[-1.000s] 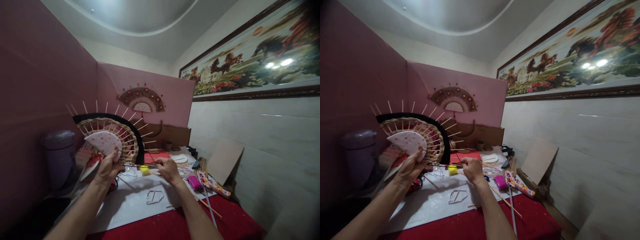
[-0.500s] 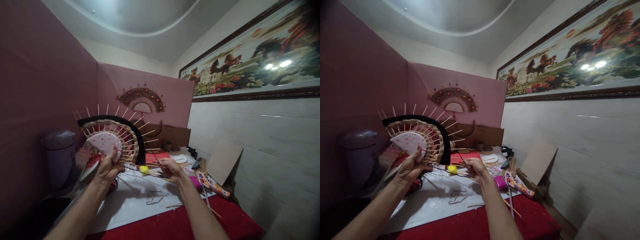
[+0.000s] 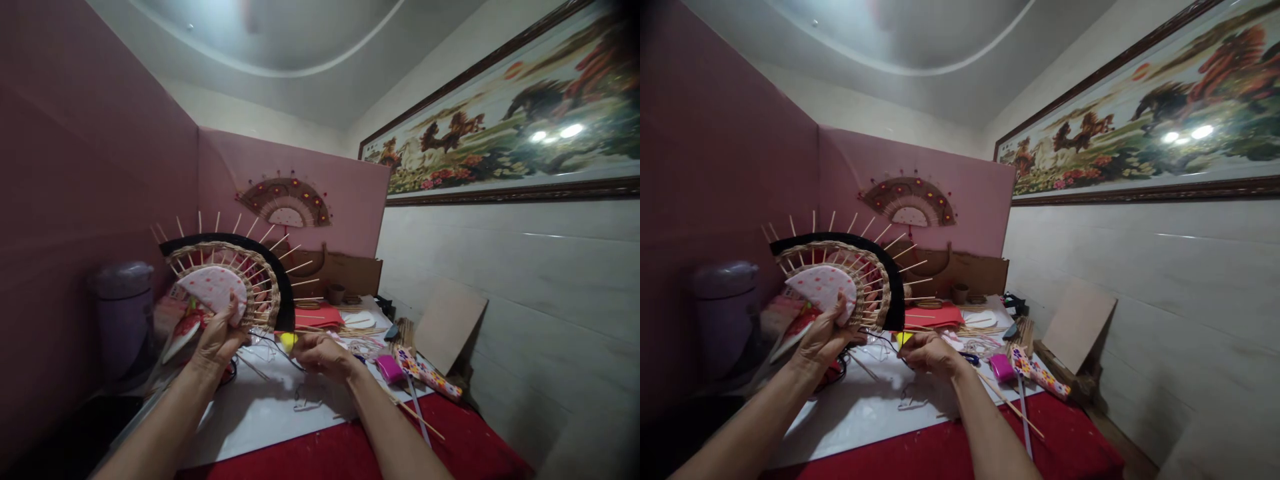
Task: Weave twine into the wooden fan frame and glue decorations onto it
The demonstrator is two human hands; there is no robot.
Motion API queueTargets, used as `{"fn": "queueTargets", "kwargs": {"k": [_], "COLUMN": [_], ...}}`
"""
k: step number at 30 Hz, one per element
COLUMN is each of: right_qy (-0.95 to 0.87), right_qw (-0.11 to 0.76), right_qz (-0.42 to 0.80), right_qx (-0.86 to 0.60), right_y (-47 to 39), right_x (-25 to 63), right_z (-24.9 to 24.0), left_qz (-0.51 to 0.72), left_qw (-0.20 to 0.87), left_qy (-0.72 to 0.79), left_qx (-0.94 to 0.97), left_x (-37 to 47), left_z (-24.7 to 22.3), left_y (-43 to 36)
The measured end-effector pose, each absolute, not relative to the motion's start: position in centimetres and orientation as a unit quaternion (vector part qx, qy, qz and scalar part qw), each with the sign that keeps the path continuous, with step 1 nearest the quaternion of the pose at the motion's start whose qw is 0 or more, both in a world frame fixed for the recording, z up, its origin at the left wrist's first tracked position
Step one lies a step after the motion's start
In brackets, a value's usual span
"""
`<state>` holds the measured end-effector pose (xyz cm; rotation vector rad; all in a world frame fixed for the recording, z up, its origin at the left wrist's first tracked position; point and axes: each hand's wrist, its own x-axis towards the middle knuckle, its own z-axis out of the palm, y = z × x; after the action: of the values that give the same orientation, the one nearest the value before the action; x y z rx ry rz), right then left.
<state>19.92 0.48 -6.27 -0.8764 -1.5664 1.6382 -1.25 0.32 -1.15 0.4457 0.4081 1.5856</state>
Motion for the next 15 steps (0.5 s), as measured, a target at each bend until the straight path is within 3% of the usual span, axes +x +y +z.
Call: {"fn": "queueTargets", "kwargs": {"k": [15], "right_qy": [-0.624], "right_qw": [0.33], "right_qz": [0.56], "right_qx": [-0.433], "right_y": [0.2], "right_x": [23.9], "right_z": [-3.9], "left_qz": [0.745], "left_qw": [0.603], "left_qy": [0.169], "left_qx": [0.231], "left_x": [-1.4], "left_z": [-1.2], "left_y": [0.4]}}
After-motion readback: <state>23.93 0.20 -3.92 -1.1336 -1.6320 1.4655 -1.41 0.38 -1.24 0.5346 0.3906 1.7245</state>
